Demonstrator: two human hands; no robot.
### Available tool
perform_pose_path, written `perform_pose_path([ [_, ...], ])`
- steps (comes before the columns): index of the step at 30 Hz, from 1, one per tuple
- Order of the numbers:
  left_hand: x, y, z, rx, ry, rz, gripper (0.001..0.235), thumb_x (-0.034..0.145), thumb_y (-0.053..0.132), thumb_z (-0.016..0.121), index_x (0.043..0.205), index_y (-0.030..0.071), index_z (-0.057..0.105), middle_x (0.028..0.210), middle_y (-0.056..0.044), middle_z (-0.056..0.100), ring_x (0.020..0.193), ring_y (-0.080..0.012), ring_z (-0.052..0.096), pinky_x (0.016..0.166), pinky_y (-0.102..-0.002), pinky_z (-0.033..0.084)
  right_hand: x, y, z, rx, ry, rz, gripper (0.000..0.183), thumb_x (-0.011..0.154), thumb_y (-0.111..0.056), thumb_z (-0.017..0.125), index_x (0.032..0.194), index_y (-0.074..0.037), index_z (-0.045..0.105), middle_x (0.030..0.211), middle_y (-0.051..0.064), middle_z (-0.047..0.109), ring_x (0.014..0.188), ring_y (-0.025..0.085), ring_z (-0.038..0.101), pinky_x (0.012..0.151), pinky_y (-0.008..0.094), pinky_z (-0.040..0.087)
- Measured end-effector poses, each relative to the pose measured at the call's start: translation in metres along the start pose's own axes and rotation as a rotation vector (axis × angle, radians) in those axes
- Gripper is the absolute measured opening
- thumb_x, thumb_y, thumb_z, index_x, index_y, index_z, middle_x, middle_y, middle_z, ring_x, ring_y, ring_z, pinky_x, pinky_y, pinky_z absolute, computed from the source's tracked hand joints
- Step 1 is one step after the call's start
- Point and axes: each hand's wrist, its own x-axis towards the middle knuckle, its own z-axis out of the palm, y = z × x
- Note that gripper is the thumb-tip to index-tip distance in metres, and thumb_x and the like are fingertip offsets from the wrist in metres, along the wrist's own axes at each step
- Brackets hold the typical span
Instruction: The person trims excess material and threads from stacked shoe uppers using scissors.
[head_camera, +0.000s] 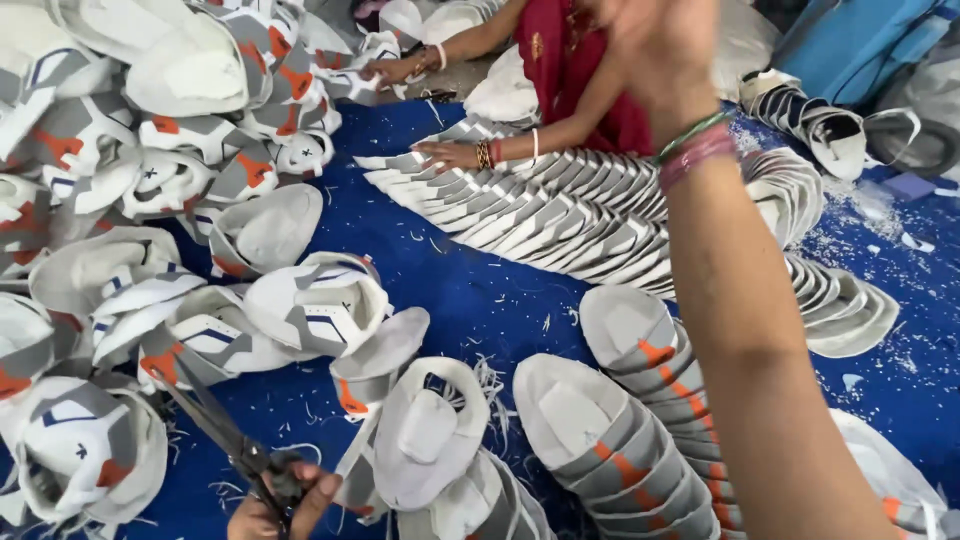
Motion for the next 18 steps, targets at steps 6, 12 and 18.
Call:
perform_pose_path([
  [6,-0.006,0.002,0.009,-0.020,-0.008,-0.085,0.025,0.073,-0.006,0.083,0.092,-0.005,0.066,0.084,-0.017,0.075,0.082,-0.0213,0.074,0.079,-0.039,0.060,-0.097,0.039,0.164,0.065,-0.466,0.746,0.046,0.102,-0.043,0.047,0.131,-0.011,0.064,0.120,0.005,0.071,0.106,0.018,0.071,0.087,0.035,0.063],
  [12,-0.020,0.012,0.009,-0.070,-0.116,-0.069,0.025,0.074,-0.007,0.081,0.094,-0.004,0.065,0.087,-0.017,0.077,0.082,-0.0197,0.073,0.079,-0.036,0.058,-0.206,0.082,0.252,-0.254,-0.997,0.775,0.034,0.101,-0.017,0.064,0.133,-0.004,0.062,0.122,0.007,0.073,0.106,0.015,0.071,0.090,0.031,0.059],
  [18,-0.041,0.078,0.028,-0.134,-0.071,-0.091,0.023,0.075,-0.005,0.080,0.090,-0.003,0.063,0.096,-0.014,0.076,0.089,-0.0170,0.072,0.078,-0.034,0.059,-0.282,0.131,0.283,-0.163,-0.916,0.764,0.033,0.102,-0.018,0.065,0.132,-0.005,0.064,0.120,0.008,0.074,0.109,0.017,0.072,0.093,0.032,0.058],
])
